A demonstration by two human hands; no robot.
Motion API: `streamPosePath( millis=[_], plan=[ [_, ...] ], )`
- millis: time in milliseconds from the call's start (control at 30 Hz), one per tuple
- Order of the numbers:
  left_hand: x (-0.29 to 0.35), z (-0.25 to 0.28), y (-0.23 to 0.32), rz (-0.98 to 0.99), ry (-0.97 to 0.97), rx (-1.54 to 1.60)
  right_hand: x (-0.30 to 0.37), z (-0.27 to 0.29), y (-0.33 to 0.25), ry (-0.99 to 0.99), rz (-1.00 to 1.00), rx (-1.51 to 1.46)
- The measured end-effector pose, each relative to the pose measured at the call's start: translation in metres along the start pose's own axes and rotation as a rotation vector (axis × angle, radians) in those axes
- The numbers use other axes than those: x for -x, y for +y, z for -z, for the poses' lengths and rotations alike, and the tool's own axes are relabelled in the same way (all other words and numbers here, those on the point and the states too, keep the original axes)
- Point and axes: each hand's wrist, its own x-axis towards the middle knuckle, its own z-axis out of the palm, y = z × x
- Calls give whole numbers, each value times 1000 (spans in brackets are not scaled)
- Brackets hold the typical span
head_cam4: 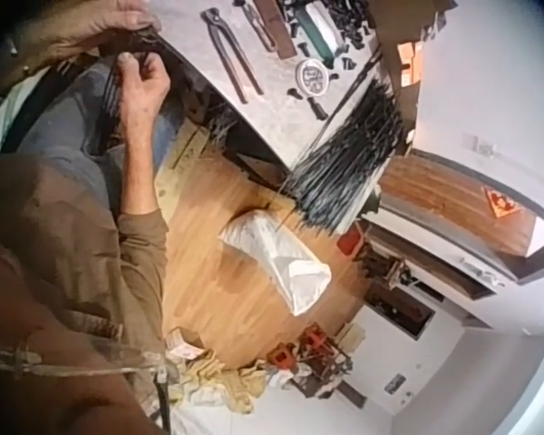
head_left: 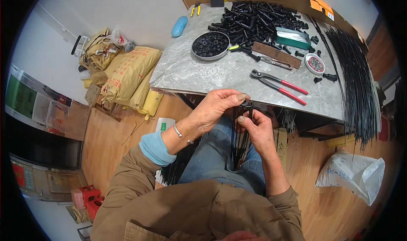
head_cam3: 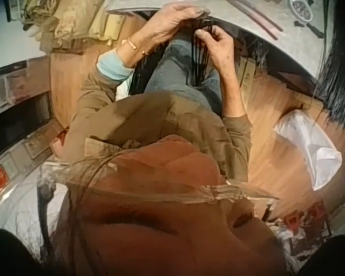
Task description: Assembling components by attaching small plastic clips and connectors to black rods and bundling them at a workstation.
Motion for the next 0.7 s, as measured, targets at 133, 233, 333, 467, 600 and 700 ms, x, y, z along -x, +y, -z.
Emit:
streamPosePath(
  millis=[133,233,333,467,600,700],
  plan=[
    [2,-2,1,-82,-14,-196,-1,1,0,10,-10,-15],
    [2,-2,-3,-164,-52,-238,0,2,-2,1,5,-29],
    [4,-2,1,-175,-59,-217,2,6,-14,-10,-68,-188],
    [6,-2,1,-140,-60,-180,3,12,-10,-3,77,83],
    [7,-4,-7,-195,-11,-260,8,-1,-10,143,147,256],
    [9,-7,-10,-196,30,-206,10,0,-14,94,178,346]
  ],
)
